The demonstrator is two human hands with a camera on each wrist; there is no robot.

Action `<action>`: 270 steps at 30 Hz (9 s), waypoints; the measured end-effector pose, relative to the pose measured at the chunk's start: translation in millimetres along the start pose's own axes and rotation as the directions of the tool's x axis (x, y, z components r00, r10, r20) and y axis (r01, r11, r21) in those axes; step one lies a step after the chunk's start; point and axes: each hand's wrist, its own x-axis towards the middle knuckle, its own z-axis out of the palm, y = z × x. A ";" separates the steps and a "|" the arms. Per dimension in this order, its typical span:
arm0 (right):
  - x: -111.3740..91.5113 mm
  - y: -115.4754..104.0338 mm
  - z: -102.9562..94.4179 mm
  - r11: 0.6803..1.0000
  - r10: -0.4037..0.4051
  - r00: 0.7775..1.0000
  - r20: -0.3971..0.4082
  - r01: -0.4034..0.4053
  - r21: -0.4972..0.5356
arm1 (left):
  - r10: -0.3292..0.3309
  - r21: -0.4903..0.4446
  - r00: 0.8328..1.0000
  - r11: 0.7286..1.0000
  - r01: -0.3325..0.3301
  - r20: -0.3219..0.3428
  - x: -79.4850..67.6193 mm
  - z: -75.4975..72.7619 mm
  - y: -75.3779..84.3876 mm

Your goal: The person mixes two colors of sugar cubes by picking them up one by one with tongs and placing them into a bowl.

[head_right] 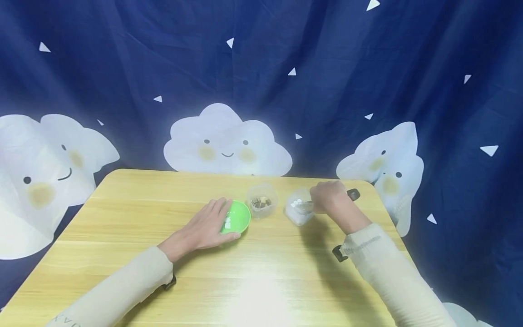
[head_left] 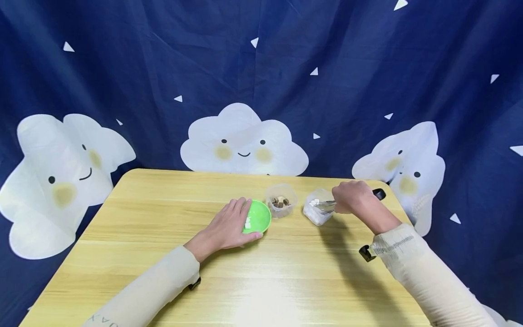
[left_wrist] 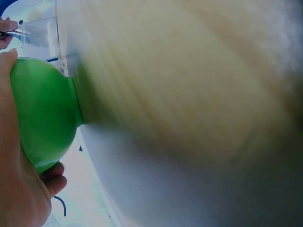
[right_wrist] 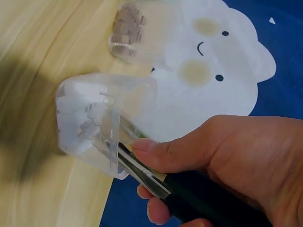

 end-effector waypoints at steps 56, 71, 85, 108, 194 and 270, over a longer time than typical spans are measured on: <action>-7.6 -22.1 23.1 0.844 -0.303 0.712 -0.633 -0.108 -0.525 | -0.007 -0.003 1.000 1.000 0.007 0.008 1.2 1.9 -0.8; 5.8 -13.9 19.0 0.829 -0.338 0.765 -0.548 -0.034 -0.559 | -0.008 -0.010 1.000 1.000 0.008 -0.001 0.9 1.6 0.5; 2.3 -17.0 17.2 0.847 -0.332 0.764 -0.553 -0.016 -0.531 | -0.018 -0.014 1.000 1.000 0.018 0.000 -1.3 1.5 -0.2; -34.6 0.6 26.0 0.940 -0.283 0.611 -0.739 0.023 -0.340 | -0.028 -0.045 0.999 0.999 0.029 0.027 0.7 -2.9 1.6; -33.4 -53.3 93.0 0.969 0.087 0.667 -0.740 0.115 0.218 | -0.033 -0.038 0.999 0.999 0.033 0.001 -1.0 -1.2 2.5; -24.4 -89.2 82.6 0.965 -0.036 0.777 -0.628 0.189 0.179 | -0.044 -0.039 0.999 0.998 0.045 0.024 -0.2 1.8 1.5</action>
